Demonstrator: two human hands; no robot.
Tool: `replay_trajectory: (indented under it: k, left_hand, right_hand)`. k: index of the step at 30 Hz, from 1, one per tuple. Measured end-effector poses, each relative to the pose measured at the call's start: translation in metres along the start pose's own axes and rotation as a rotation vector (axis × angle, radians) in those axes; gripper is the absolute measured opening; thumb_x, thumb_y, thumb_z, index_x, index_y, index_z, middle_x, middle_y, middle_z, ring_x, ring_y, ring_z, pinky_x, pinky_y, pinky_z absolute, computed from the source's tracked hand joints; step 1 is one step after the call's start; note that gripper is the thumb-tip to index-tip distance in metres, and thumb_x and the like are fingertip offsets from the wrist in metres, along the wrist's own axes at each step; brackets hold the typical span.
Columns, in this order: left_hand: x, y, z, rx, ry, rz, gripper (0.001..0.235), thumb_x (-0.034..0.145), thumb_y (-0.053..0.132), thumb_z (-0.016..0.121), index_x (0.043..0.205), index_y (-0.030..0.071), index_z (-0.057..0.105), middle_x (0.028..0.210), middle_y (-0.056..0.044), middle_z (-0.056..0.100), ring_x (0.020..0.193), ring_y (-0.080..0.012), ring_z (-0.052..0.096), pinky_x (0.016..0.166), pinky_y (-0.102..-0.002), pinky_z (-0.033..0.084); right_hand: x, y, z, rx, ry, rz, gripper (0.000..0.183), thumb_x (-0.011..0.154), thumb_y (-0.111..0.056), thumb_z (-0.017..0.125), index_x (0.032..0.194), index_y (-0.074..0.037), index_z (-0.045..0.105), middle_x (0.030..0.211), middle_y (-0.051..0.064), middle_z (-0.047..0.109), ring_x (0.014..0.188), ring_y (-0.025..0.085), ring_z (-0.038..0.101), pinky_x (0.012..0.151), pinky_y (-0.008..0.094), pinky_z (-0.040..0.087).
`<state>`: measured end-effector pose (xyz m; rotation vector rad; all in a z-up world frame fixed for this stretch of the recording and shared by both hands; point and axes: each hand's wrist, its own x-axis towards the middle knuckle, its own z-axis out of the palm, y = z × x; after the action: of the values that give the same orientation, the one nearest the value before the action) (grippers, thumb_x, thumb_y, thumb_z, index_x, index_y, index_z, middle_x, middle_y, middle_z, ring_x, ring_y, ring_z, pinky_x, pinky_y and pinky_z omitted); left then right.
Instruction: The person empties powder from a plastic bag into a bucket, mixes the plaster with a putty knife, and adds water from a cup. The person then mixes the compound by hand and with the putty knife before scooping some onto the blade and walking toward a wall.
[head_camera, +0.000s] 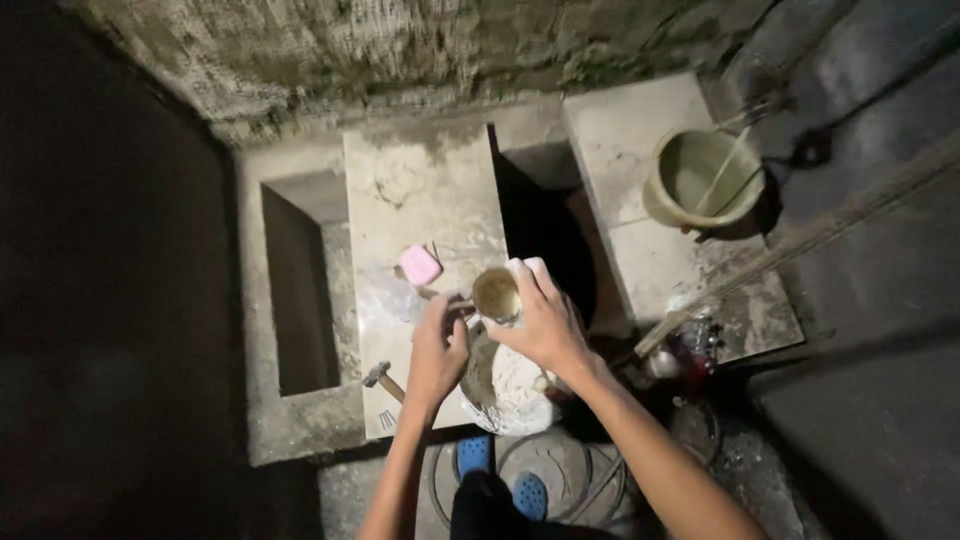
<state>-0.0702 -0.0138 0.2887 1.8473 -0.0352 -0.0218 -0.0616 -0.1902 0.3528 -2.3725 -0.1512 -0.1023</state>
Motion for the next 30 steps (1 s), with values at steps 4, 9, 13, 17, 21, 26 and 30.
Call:
replay_trajectory:
  k: [4, 9, 13, 17, 21, 26, 30]
  left_hand:
    - [-0.03, 0.072, -0.01, 0.016, -0.071, 0.092, 0.035, 0.092, -0.003, 0.059, 0.126, 0.003, 0.06, 0.111, -0.015, 0.073, 0.104, -0.0242, 0.075, 0.082, -0.033, 0.059]
    - [-0.052, 0.151, -0.004, -0.088, -0.217, 0.144, 0.035, 0.09, -0.007, 0.058, 0.124, 0.002, 0.06, 0.114, -0.013, 0.071, 0.108, -0.0208, 0.076, 0.085, -0.031, 0.061]
    - [-0.059, 0.191, 0.014, -0.098, -0.276, 0.229, 0.038, 0.089, -0.008, 0.059, 0.125, 0.002, 0.059, 0.114, -0.013, 0.07, 0.107, -0.0219, 0.074, 0.087, -0.031, 0.06]
    - [-0.071, 0.214, 0.041, -0.142, -0.386, 0.244, 0.034, 0.09, -0.007, 0.061, 0.123, 0.001, 0.059, 0.111, -0.012, 0.07, 0.104, -0.0195, 0.075, 0.084, -0.03, 0.059]
    - [-0.063, 0.225, 0.065, -0.253, -0.507, 0.299, 0.032, 0.092, -0.008, 0.059, 0.124, 0.0, 0.059, 0.11, -0.012, 0.068, 0.104, -0.0177, 0.073, 0.086, -0.029, 0.057]
    - [-0.058, 0.231, 0.095, -0.188, -0.653, 0.319, 0.032, 0.092, -0.008, 0.059, 0.123, 0.0, 0.061, 0.104, -0.01, 0.069, 0.095, -0.0168, 0.073, 0.081, -0.028, 0.057]
    - [-0.059, 0.243, 0.106, -0.297, -0.81, 0.33, 0.033, 0.093, -0.01, 0.054, 0.124, 0.0, 0.06, 0.11, -0.008, 0.07, 0.102, -0.0143, 0.072, 0.085, -0.027, 0.056]
  right_hand:
    - [-0.038, -0.032, -0.055, 0.052, 0.137, -0.111, 0.072, 0.07, -0.027, 0.087, 0.13, -0.004, 0.054, 0.119, 0.019, 0.057, 0.106, 0.042, 0.062, 0.086, 0.047, 0.054]
    - [-0.068, -0.057, -0.121, 0.086, 0.227, -0.144, 0.074, 0.067, -0.024, 0.087, 0.129, -0.003, 0.054, 0.119, 0.019, 0.057, 0.109, 0.039, 0.062, 0.089, 0.045, 0.053]
    - [-0.101, -0.064, -0.16, 0.068, 0.282, -0.064, 0.072, 0.068, -0.024, 0.086, 0.129, -0.004, 0.054, 0.12, 0.018, 0.058, 0.112, 0.037, 0.062, 0.092, 0.044, 0.052]
    - [-0.125, -0.052, -0.192, 0.028, 0.334, 0.007, 0.067, 0.072, -0.025, 0.086, 0.129, -0.006, 0.056, 0.121, 0.016, 0.06, 0.114, 0.035, 0.062, 0.095, 0.043, 0.052]
    - [-0.141, -0.044, -0.211, -0.013, 0.427, -0.008, 0.07, 0.07, -0.022, 0.087, 0.129, -0.003, 0.055, 0.121, 0.017, 0.058, 0.115, 0.035, 0.06, 0.096, 0.044, 0.051]
    - [-0.165, -0.041, -0.234, -0.048, 0.514, 0.07, 0.066, 0.071, -0.021, 0.088, 0.127, -0.004, 0.057, 0.119, 0.016, 0.061, 0.113, 0.033, 0.062, 0.095, 0.041, 0.052]
    - [-0.19, -0.051, -0.251, 0.068, 0.529, 0.197, 0.069, 0.074, -0.024, 0.086, 0.132, -0.004, 0.054, 0.121, 0.014, 0.064, 0.111, 0.03, 0.066, 0.094, 0.039, 0.053]
